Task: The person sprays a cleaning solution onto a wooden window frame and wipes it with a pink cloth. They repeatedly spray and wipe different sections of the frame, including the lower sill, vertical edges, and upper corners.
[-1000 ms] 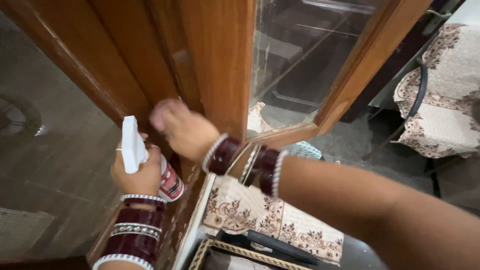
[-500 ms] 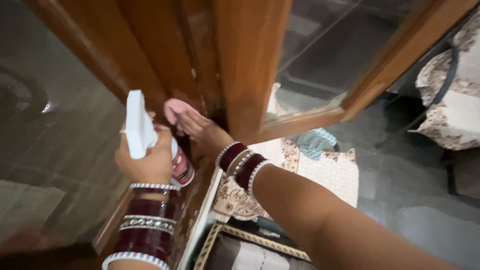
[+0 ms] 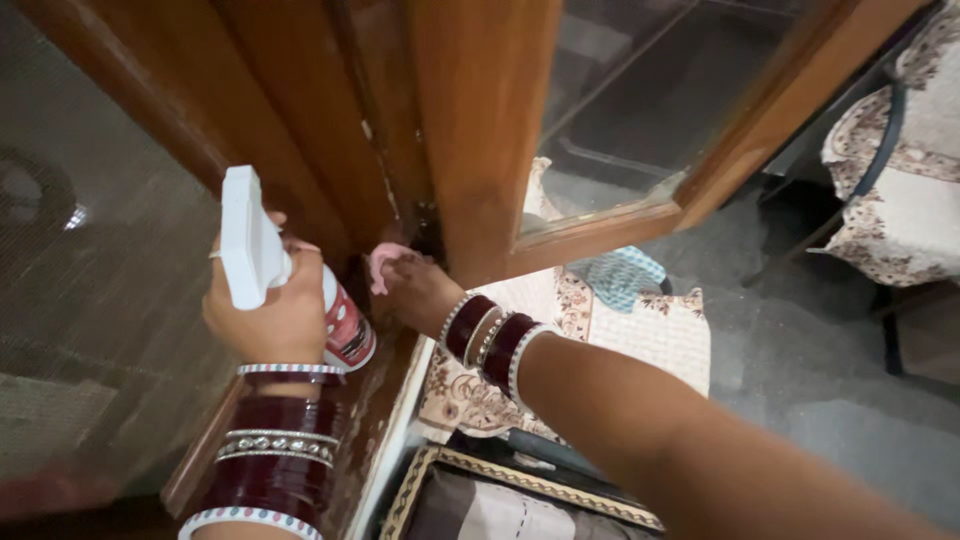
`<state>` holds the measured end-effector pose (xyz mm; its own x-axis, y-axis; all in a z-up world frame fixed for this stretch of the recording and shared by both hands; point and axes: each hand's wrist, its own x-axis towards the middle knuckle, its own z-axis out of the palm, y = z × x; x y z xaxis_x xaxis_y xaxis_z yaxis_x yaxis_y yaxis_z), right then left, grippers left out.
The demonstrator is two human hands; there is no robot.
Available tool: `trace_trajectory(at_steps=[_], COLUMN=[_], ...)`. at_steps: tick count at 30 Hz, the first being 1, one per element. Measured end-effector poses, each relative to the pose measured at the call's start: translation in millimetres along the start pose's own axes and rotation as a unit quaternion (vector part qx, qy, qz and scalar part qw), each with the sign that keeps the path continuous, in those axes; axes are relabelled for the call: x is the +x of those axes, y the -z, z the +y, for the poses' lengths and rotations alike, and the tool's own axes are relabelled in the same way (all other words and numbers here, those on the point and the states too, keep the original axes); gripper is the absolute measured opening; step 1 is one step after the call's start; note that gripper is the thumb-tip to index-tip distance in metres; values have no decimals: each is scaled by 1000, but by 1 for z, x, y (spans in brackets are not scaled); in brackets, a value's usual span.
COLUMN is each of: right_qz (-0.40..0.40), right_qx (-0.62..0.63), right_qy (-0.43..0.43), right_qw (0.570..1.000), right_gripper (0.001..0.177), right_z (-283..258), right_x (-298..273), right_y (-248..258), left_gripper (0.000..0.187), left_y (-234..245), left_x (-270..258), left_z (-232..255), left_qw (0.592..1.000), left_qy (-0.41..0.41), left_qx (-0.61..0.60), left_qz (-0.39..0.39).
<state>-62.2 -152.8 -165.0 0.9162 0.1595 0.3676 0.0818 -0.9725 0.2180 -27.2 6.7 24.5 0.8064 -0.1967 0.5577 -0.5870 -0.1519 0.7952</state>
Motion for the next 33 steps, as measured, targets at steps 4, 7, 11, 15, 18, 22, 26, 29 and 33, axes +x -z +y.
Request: trace_trajectory(at_steps=[4,7,11,15,18,22,26,29,33], right_qz=[-103,-94,139,128,-111,-41,-70,-7,-130], right_qx=[-101,-206,-283,-225,-193,-275,-247,-393,65], right_qy=[-22,16,-26,-3,54,64,59,12,-51], right_qw=[989,974,949,966,973,958,965,919,988], right_gripper=[36,27,39,36,35,39,37,24,29], right_z=[8,30,56,45,31,16,5,-5,-5], right_x=[24,39,41,32,18,-9,-22,-16,-1], right_y=[106,197,271,246,179,78,17,7,26], left_gripper=[42,41,44,44,43,36,39,40,46], left_y=[0,1,1,1,-2,3,0,-1,-2], left_x=[-1,-2,-2,-1,-2,0,4,2,1], left_z=[-4,-4,1,4,5,4,6,3,-5], left_qw=[998,996,996,998,1000,998,1000,999,998], left_qy=[-45,-65,-50,-31,-7,-23,-13,-25,-17], left_qx=[34,53,66,57,26,61,23,15,-59], left_qz=[11,18,13,7,3,-6,-13,-13,-26])
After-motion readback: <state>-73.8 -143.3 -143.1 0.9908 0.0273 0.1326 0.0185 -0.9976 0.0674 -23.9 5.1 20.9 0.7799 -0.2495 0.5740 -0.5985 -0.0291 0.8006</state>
